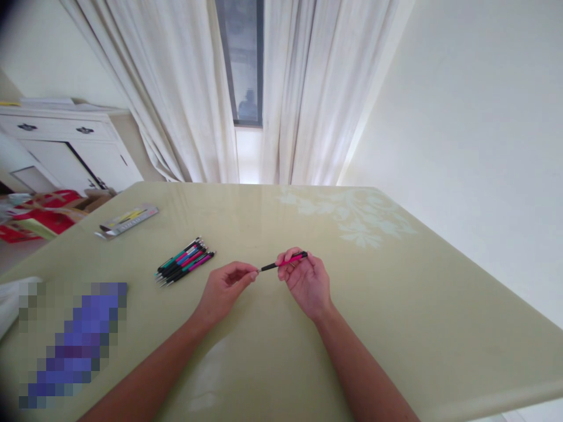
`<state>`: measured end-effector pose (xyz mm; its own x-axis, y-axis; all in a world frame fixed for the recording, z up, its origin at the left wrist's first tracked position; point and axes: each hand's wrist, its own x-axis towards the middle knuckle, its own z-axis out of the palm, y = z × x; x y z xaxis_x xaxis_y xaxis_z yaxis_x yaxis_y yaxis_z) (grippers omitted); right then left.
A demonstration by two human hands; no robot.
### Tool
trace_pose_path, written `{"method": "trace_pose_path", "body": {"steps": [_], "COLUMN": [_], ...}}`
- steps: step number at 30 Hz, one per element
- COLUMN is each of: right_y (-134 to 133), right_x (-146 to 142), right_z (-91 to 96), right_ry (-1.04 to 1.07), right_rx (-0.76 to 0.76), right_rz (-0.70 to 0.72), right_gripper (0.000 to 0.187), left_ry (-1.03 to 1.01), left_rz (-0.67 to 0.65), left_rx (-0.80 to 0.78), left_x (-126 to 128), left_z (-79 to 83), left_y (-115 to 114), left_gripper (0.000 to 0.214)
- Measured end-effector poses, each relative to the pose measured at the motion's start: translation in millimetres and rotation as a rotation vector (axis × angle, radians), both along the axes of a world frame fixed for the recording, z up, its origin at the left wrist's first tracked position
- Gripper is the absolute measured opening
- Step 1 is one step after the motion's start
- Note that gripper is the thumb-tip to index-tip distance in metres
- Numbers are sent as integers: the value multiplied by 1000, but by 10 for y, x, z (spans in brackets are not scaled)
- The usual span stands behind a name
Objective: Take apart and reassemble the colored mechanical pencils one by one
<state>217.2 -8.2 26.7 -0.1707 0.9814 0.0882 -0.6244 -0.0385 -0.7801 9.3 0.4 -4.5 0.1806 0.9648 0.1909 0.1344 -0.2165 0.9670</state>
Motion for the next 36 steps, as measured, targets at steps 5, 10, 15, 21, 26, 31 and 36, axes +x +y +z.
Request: {"method": "trace_pose_path", "body": {"steps": [5, 10, 15, 21, 26, 31, 36], "right_y": [52, 254, 423, 480, 453, 393, 356], "right_x": [97, 405, 778, 1103, 1261, 1312, 1323], "right_z": [13, -89, -251, -374, -404, -429, -438], "right_ry": [30, -112, -230, -562, -1441, -1752, -1830], "right_rx": [-38, -20, -87, -123, -42, -75, -119], "right_rz": [-128, -463, -673, -725, -851, -837, -838], "right_gripper": [45, 41, 38, 30, 32, 28, 23], "left_ry": [289, 654, 1085, 1039, 901, 762, 743], "left_rz": [66, 329, 444, 299, 85, 75, 18], "left_rx": [75, 109, 111, 181, 295, 301, 323], "left_x": [-116, -559, -832, -669, -435, -373, -348], "left_z": [45, 100, 48, 2, -88, -159, -104], "left_y": [98, 264, 341, 331, 247, 220, 179], "left_gripper": [27, 21, 23, 21, 23, 24, 25]}}
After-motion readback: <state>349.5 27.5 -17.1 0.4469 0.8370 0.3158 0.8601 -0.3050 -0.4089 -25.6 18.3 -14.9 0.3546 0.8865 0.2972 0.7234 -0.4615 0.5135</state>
